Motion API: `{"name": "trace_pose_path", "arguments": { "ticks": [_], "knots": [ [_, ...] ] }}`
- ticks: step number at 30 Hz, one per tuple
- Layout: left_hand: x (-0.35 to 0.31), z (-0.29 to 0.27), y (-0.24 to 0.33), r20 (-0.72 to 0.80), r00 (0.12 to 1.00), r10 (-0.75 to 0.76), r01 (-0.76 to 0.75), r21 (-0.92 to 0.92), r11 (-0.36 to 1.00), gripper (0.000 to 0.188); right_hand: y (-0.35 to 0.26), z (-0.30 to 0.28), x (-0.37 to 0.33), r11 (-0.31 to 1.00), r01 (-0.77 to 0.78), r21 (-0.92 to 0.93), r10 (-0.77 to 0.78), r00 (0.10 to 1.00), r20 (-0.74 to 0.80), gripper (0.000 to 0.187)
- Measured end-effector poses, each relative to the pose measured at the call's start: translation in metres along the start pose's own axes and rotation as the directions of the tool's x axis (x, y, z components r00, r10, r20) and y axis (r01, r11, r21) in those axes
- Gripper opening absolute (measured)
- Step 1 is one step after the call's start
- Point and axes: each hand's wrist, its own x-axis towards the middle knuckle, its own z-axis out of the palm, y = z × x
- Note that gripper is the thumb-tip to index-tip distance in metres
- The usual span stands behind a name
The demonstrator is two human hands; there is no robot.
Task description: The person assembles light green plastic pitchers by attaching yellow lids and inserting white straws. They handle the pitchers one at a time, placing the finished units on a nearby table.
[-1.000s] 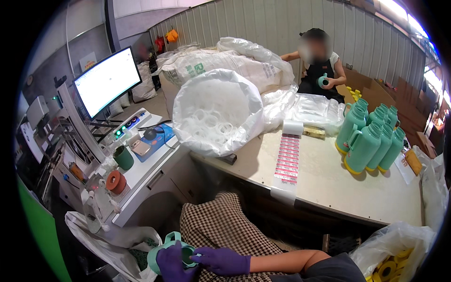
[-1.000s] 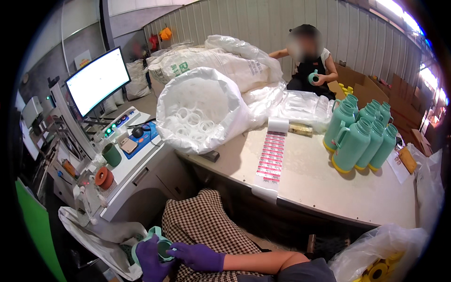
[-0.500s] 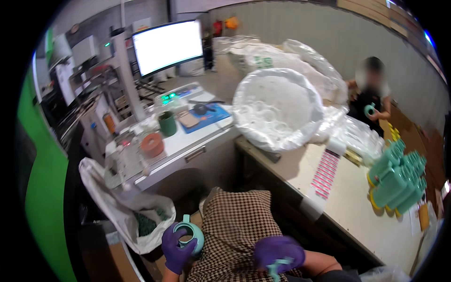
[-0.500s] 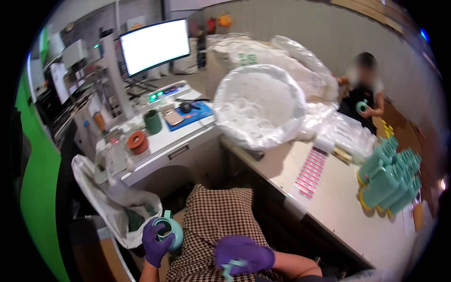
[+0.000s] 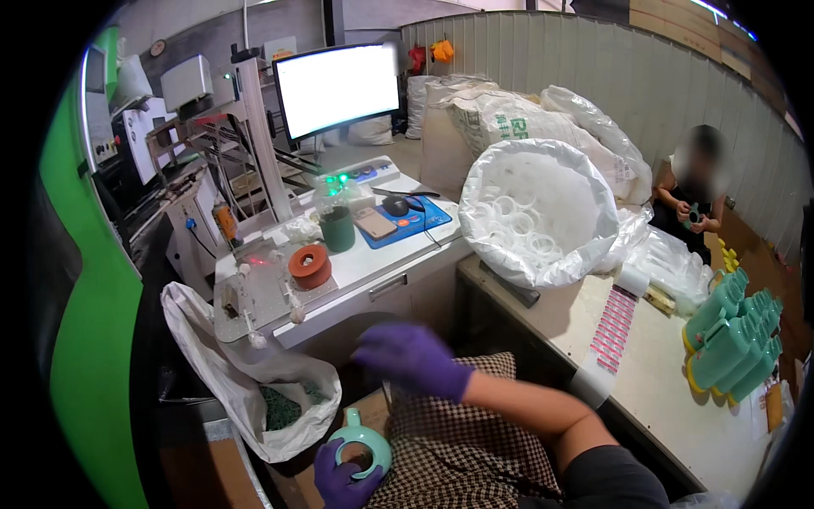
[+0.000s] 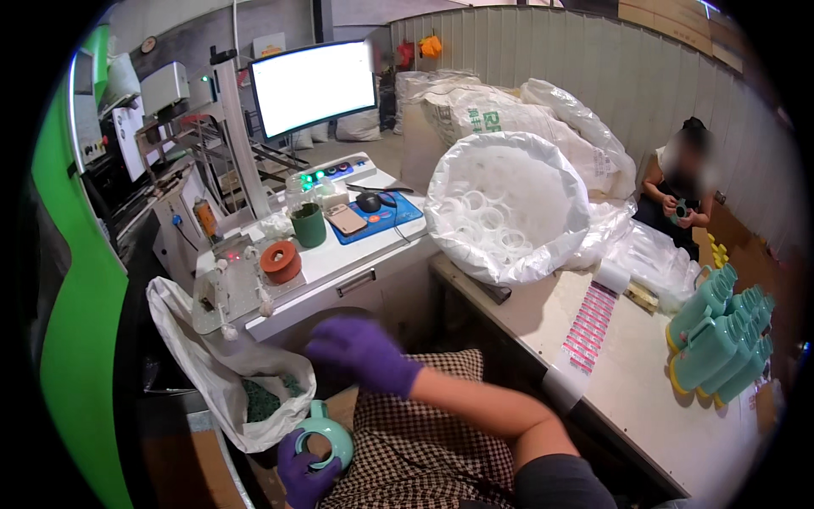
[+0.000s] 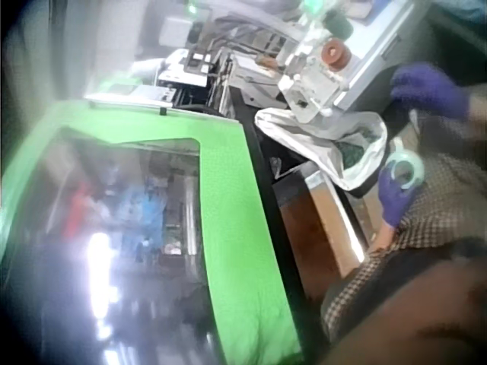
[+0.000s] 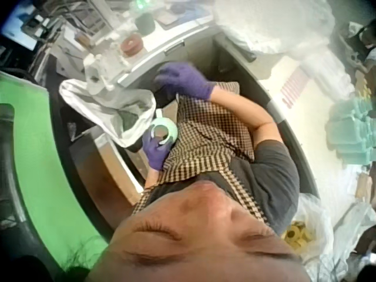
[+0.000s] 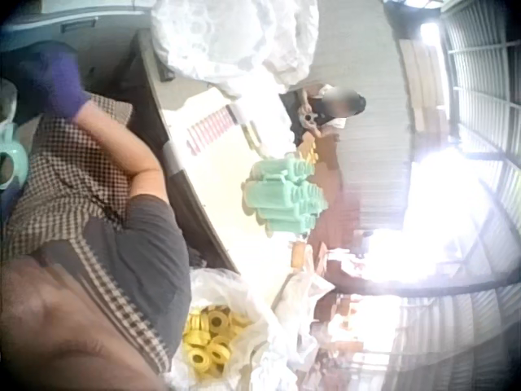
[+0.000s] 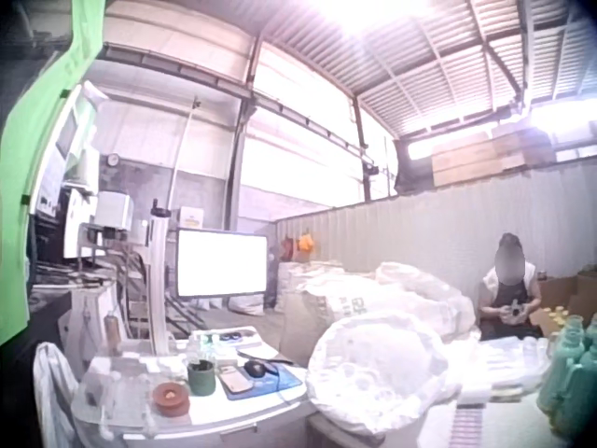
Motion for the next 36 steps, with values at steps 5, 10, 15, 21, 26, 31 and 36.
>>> {"name": "trace_pose_path", "arguments": {
  "ticks": [5,10,15,21,26,31,36],
  "knots": [
    [0.010,0.008,-0.010,0.038,0.999,0.037,-0.035,-0.050,0.998,0.037,0.148,-0.156,-0.066,0.709,-0.368,-0.602,0.318,0.928,-0.193,0.012],
    [0.035,0.019,0.006,0.026,0.991,0.130,-0.128,-0.049,0.991,0.040,0.211,-0.220,-0.121,0.229,-0.293,-0.928,0.865,0.499,0.056,0.016],
    [0.042,0.009,0.016,0.081,0.968,0.237,-0.242,0.063,0.968,0.039,0.227,-0.216,-0.122,0.172,-0.322,-0.931,0.729,0.677,-0.100,0.009],
    [0.035,0.014,0.000,0.044,0.998,0.047,-0.044,-0.066,0.997,0.039,0.208,-0.226,-0.111,0.218,-0.440,-0.871,0.720,0.675,-0.161,0.015],
    [0.045,0.016,0.014,0.026,0.985,0.172,-0.171,-0.006,0.985,0.040,0.240,-0.219,-0.127,-0.092,-0.431,-0.898,0.932,0.281,-0.230,0.024],
    [0.048,0.021,0.022,-0.044,0.983,0.180,-0.181,-0.006,0.984,0.039,0.267,-0.225,-0.154,-0.143,-0.320,-0.937,0.891,0.371,-0.263,0.022],
    [0.036,-0.003,0.023,-0.021,0.992,0.123,-0.122,0.041,0.992,0.055,0.190,-0.220,-0.099,0.683,-0.446,-0.578,0.374,0.894,-0.248,0.027]
  ]
}}
